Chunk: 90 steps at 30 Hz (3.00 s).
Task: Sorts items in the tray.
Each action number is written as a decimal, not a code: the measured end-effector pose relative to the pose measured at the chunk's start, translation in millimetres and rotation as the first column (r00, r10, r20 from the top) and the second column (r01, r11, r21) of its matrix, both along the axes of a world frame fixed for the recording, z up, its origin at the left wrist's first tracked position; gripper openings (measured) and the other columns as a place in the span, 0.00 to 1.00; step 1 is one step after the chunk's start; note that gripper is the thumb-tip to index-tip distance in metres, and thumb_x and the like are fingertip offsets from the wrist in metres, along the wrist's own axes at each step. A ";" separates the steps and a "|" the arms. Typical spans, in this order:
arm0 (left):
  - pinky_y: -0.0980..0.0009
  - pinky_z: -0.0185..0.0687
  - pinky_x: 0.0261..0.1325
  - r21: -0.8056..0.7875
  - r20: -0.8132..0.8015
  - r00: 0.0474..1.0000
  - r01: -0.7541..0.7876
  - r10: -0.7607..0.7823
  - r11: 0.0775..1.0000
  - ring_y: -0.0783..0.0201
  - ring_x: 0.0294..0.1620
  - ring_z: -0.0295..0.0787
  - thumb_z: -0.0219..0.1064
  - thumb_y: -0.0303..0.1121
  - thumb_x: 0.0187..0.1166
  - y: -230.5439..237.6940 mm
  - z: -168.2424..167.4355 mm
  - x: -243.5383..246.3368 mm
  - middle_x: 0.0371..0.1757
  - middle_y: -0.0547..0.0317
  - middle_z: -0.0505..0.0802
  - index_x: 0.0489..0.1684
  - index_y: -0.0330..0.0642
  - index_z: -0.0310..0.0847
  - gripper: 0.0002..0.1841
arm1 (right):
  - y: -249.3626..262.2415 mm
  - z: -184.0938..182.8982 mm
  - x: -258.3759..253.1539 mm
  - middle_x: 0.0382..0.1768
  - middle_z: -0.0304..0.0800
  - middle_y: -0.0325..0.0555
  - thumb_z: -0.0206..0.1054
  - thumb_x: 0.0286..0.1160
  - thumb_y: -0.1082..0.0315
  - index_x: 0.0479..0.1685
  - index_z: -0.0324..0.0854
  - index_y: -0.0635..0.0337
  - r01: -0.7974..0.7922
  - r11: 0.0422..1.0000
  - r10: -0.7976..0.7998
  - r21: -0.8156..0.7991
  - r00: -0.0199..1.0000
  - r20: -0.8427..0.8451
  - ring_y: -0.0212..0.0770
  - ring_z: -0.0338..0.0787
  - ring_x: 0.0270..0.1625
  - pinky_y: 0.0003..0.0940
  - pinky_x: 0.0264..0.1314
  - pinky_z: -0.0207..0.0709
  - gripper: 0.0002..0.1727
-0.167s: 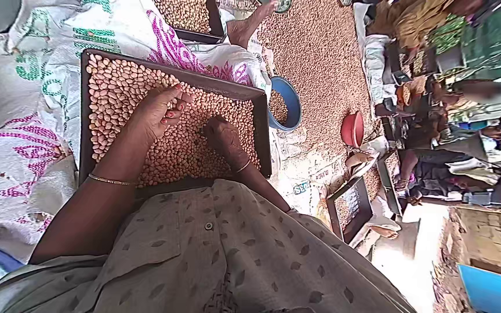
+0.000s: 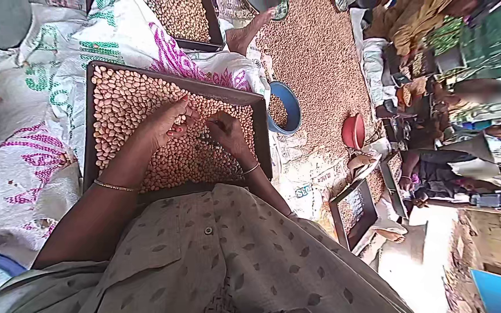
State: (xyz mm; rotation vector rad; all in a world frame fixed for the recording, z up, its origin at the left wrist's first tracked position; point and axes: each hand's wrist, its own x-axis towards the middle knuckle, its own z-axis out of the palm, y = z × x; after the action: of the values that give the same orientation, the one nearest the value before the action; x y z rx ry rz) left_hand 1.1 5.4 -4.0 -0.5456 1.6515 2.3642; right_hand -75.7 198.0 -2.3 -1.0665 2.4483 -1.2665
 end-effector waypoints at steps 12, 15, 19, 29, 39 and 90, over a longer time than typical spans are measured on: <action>0.91 0.51 0.11 0.393 -0.161 0.892 -0.335 0.423 0.856 0.85 0.09 0.56 0.41 0.35 0.95 -26.7 2.8 3.8 0.16 0.79 0.70 0.37 0.51 0.77 0.18 | 34.8 -16.2 -49.3 0.78 0.79 0.57 0.71 0.76 0.62 0.64 0.88 0.60 0.034 0.830 0.158 0.556 0.943 -0.293 0.64 0.73 0.82 0.66 0.79 0.65 0.20; 0.91 0.51 0.11 0.391 -0.142 0.877 -0.377 0.459 0.840 0.84 0.09 0.57 0.42 0.36 0.95 -24.9 3.5 3.6 0.17 0.78 0.71 0.38 0.51 0.77 0.17 | 67.4 -3.6 -48.4 0.74 0.82 0.59 0.65 0.81 0.67 0.63 0.88 0.62 0.111 0.771 0.065 0.627 0.966 -0.250 0.66 0.80 0.75 0.63 0.70 0.76 0.16; 0.91 0.51 0.12 0.389 -0.164 0.874 -0.369 0.457 0.844 0.85 0.09 0.57 0.41 0.36 0.95 -24.6 1.3 1.4 0.17 0.78 0.71 0.39 0.51 0.78 0.18 | 95.2 19.4 -37.7 0.55 0.92 0.62 0.65 0.82 0.69 0.57 0.88 0.68 -0.123 0.793 0.117 0.596 0.992 0.049 0.59 0.91 0.60 0.59 0.69 0.78 0.14; 0.90 0.54 0.14 0.403 -0.308 0.826 -0.336 0.472 0.851 0.84 0.12 0.60 0.41 0.32 0.93 -29.2 -4.2 1.8 0.20 0.79 0.74 0.41 0.53 0.80 0.18 | -23.5 -0.5 -1.6 0.69 0.88 0.55 0.72 0.71 0.74 0.54 0.93 0.60 -0.331 0.903 0.397 0.274 0.886 -0.240 0.56 0.81 0.78 0.56 0.80 0.73 0.13; 0.89 0.56 0.14 0.484 -0.286 0.785 -0.377 0.549 0.790 0.83 0.13 0.62 0.40 0.31 0.93 -32.1 -3.7 1.9 0.21 0.77 0.76 0.44 0.51 0.80 0.18 | 39.0 -9.0 -36.1 0.60 0.90 0.61 0.74 0.71 0.70 0.52 0.91 0.64 -0.118 0.852 0.207 0.510 0.971 -0.122 0.63 0.85 0.68 0.61 0.71 0.76 0.13; 0.90 0.55 0.13 0.575 -0.218 0.716 -0.455 0.664 0.679 0.83 0.11 0.62 0.36 0.35 0.96 -30.6 -1.3 0.3 0.19 0.76 0.76 0.39 0.49 0.78 0.21 | 6.3 -32.1 -70.2 0.62 0.91 0.58 0.74 0.70 0.69 0.55 0.91 0.62 -0.083 0.920 0.251 0.382 0.875 -0.414 0.64 0.86 0.69 0.63 0.72 0.73 0.15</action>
State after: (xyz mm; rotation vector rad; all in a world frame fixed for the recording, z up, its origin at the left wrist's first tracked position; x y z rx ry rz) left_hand 1.4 -25.2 -5.4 -0.5450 0.9770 3.4289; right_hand -146.0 204.4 -34.4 -1.5648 2.6800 -0.5223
